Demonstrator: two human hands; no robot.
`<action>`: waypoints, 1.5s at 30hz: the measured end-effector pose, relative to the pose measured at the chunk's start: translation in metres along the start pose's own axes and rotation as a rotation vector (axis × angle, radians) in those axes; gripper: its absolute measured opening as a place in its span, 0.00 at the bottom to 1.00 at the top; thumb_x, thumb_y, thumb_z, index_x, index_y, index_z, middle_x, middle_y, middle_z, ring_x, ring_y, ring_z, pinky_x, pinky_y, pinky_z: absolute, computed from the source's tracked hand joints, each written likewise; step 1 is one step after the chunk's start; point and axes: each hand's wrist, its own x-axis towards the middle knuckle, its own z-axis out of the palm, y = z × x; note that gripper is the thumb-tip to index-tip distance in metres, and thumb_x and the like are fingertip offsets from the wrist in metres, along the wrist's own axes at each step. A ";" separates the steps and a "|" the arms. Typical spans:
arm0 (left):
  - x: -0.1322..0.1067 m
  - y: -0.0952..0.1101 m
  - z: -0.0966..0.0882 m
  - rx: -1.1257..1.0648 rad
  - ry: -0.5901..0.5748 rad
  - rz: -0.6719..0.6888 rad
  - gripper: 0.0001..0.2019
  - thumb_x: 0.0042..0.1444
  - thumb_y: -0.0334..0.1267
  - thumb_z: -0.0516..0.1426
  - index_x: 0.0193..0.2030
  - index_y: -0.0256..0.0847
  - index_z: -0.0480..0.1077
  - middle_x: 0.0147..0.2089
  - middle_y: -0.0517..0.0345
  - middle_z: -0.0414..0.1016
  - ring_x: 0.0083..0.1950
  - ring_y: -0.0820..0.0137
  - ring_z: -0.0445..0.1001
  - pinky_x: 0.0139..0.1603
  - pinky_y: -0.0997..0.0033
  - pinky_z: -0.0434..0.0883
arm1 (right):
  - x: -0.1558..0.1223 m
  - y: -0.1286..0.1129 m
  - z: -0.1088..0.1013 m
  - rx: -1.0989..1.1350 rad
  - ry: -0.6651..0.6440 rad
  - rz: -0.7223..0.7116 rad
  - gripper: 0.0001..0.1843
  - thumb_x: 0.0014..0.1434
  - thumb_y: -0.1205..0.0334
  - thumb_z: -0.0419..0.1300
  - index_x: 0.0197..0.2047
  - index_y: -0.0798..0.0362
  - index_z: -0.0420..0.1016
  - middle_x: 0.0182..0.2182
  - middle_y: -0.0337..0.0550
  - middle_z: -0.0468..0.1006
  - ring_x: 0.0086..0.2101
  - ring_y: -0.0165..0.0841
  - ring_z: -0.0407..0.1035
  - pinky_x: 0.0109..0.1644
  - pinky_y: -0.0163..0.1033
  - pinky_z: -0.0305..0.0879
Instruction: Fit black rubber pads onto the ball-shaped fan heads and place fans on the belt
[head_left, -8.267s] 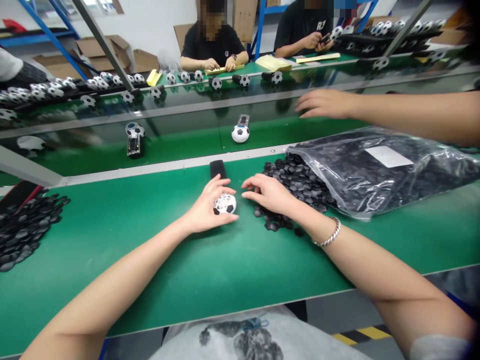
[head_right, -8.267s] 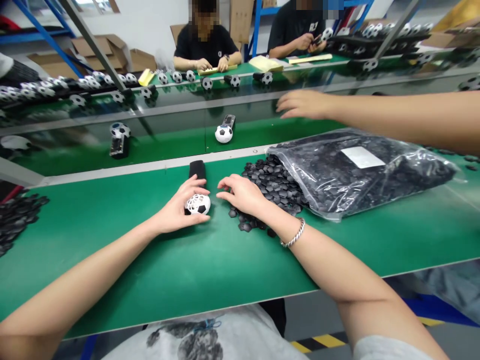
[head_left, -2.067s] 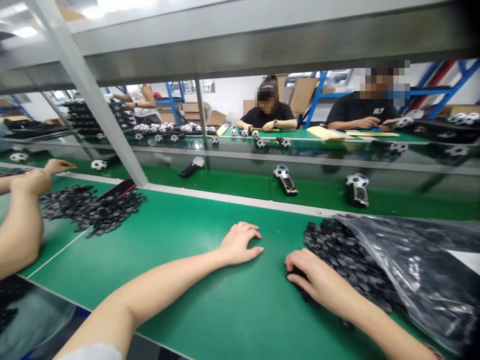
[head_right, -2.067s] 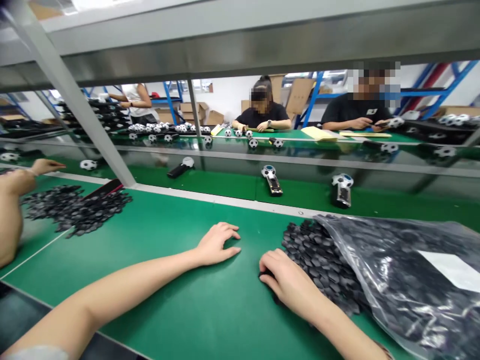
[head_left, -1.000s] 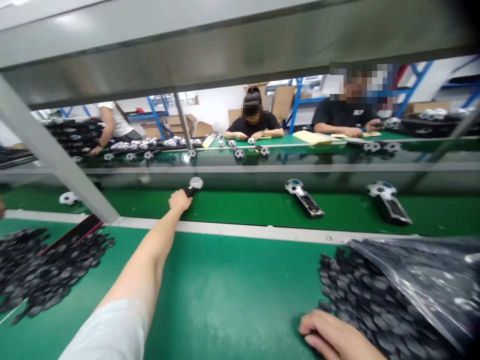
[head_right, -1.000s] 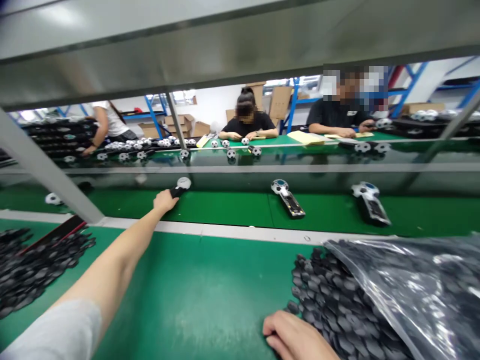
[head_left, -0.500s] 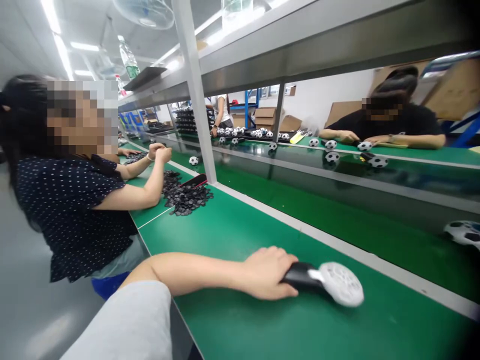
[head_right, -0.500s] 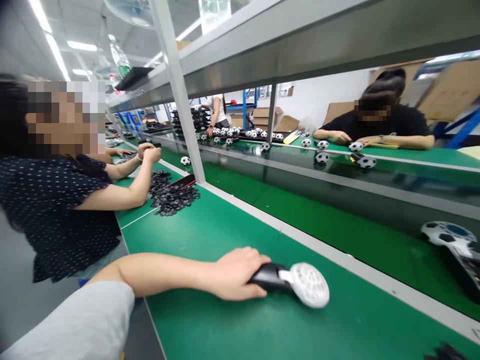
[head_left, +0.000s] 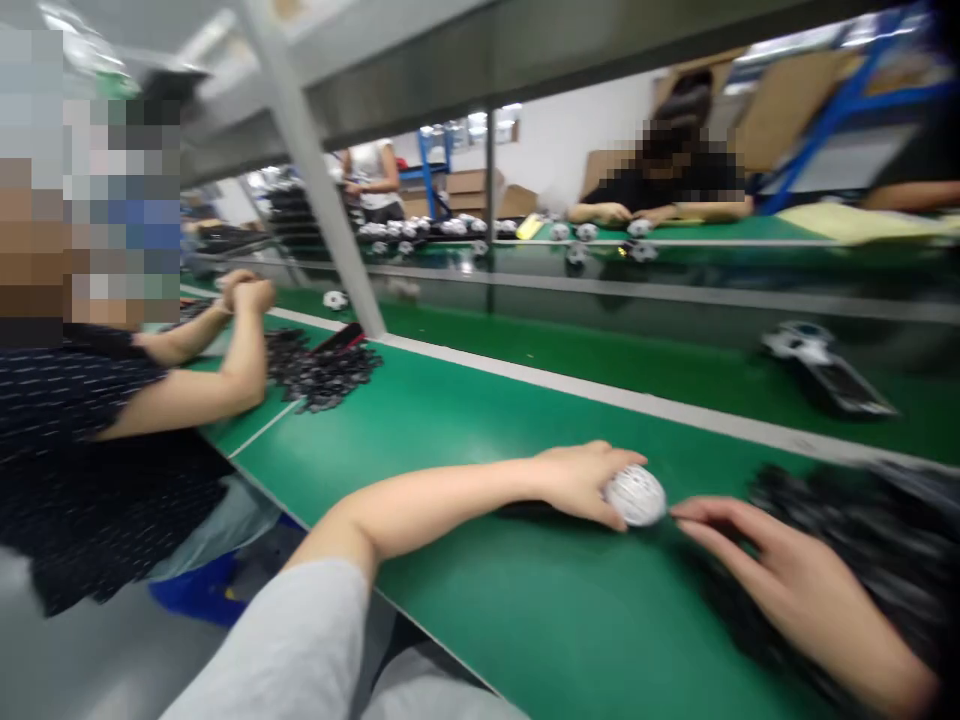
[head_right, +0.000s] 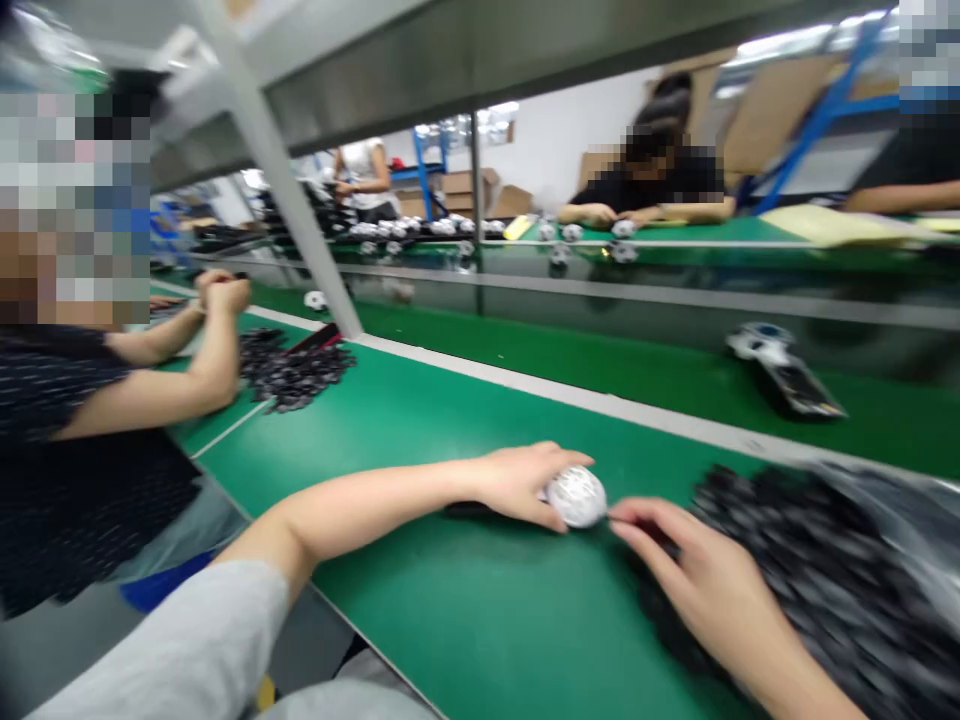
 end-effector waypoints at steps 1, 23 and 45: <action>0.000 0.002 0.004 -0.011 0.014 0.002 0.41 0.44 0.45 0.60 0.63 0.38 0.48 0.58 0.46 0.60 0.58 0.59 0.61 0.55 0.63 0.63 | 0.002 -0.007 -0.005 0.039 -0.032 0.003 0.15 0.57 0.46 0.54 0.34 0.48 0.74 0.32 0.40 0.76 0.32 0.37 0.71 0.35 0.38 0.69; -0.008 0.005 0.012 0.018 0.124 -0.055 0.34 0.48 0.52 0.56 0.61 0.44 0.54 0.59 0.54 0.63 0.56 0.59 0.65 0.53 0.60 0.65 | 0.005 -0.036 0.021 0.365 0.057 0.144 0.10 0.50 0.64 0.63 0.33 0.52 0.64 0.50 0.47 0.61 0.51 0.39 0.58 0.48 0.44 0.63; -0.010 0.010 -0.002 0.332 0.092 0.077 0.31 0.46 0.25 0.48 0.59 0.49 0.57 0.57 0.58 0.66 0.55 0.59 0.63 0.53 0.54 0.60 | 0.015 0.017 -0.038 -0.761 -0.175 0.224 0.05 0.59 0.66 0.58 0.35 0.56 0.75 0.33 0.48 0.73 0.36 0.41 0.65 0.35 0.40 0.58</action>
